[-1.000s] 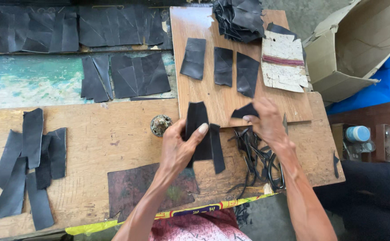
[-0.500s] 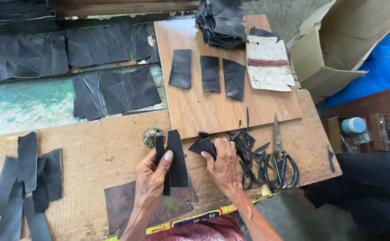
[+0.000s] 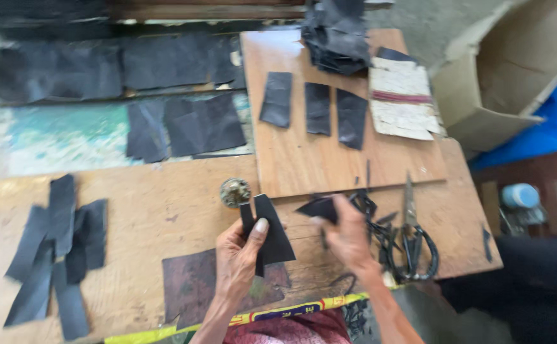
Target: The person arranges and aligns multiple black rubber strips on a wooden workbench. They handle the pieces by hand, folding and positioning them into specific configurations. The person also uses a small container of adhesive, applying it to the rubber pieces to bond them together.
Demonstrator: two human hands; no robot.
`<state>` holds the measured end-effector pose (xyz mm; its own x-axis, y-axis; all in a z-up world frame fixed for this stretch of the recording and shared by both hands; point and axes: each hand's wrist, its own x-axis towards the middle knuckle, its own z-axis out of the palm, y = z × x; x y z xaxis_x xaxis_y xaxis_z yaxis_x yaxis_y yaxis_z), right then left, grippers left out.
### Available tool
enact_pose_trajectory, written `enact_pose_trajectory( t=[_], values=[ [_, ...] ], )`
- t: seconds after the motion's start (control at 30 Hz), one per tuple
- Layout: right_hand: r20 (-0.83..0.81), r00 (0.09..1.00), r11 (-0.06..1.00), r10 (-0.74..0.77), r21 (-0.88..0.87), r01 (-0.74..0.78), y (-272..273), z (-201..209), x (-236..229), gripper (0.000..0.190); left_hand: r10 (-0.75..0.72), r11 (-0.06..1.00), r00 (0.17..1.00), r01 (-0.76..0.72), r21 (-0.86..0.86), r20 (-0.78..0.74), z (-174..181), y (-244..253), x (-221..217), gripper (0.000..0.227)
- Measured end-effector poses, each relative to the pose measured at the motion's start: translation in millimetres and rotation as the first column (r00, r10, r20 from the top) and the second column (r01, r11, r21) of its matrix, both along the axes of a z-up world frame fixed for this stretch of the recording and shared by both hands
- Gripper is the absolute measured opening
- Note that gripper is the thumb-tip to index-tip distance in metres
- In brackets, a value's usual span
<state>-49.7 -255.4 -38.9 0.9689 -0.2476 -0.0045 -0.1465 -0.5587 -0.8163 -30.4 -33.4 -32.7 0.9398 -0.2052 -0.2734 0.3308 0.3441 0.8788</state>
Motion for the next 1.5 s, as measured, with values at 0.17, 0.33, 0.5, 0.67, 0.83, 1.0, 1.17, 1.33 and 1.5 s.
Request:
enact_pose_trajectory(
  t=[0.17,0.33,0.5,0.67,0.83,1.0,1.17,1.33,1.5],
  values=[
    [0.146,0.989,0.647,-0.036,0.758,-0.088,-23.6,38.8,-23.6,0.05,0.02,0.999,0.998,-0.022,0.034,0.063,-10.0,-15.8,1.3,0.026],
    [-0.082,0.997,0.953,-0.01,0.302,0.035,23.6,31.8,-10.1,0.061,-0.058,0.987,0.993,0.073,-0.142,0.102,-21.9,-52.9,7.0,0.025],
    [0.068,0.99,0.895,-0.12,0.44,0.078,14.3,21.6,-3.0,0.071,-0.191,0.938,0.981,0.182,-0.296,-0.004,-10.6,-44.5,9.9,0.031],
    [0.128,0.981,0.677,-0.145,0.736,0.004,-36.8,31.9,-27.3,0.07,-0.076,0.967,0.996,0.086,-0.238,0.049,-5.7,-41.4,25.8,0.044],
    [0.146,0.989,0.991,0.005,0.129,-0.025,18.5,-5.6,-19.5,0.071,-0.295,0.867,0.954,0.287,-0.408,0.045,-14.0,-77.7,11.9,0.061],
    [0.043,0.998,0.918,-0.042,0.397,0.021,2.7,25.8,-14.8,0.055,-0.361,0.875,0.914,0.4,-0.274,0.184,-30.2,-94.8,10.6,0.069],
    [0.317,0.909,0.799,-0.269,0.601,0.027,-57.0,91.3,-15.3,0.038,-0.523,0.72,0.621,-0.043,0.692,0.583,-47.7,-154.9,59.0,0.078],
    [0.253,0.944,0.718,-0.214,0.696,-0.024,-73.6,104.4,-2.3,0.044,-0.776,0.374,0.447,-0.243,0.895,0.446,-51.2,-217.5,49.9,0.076],
    [0.123,0.992,0.402,0.037,0.907,-0.128,-70.1,78.6,29.8,0.057,-0.661,0.734,0.198,-0.029,0.678,0.724,-60.4,-203.2,6.0,0.047]
  ],
)
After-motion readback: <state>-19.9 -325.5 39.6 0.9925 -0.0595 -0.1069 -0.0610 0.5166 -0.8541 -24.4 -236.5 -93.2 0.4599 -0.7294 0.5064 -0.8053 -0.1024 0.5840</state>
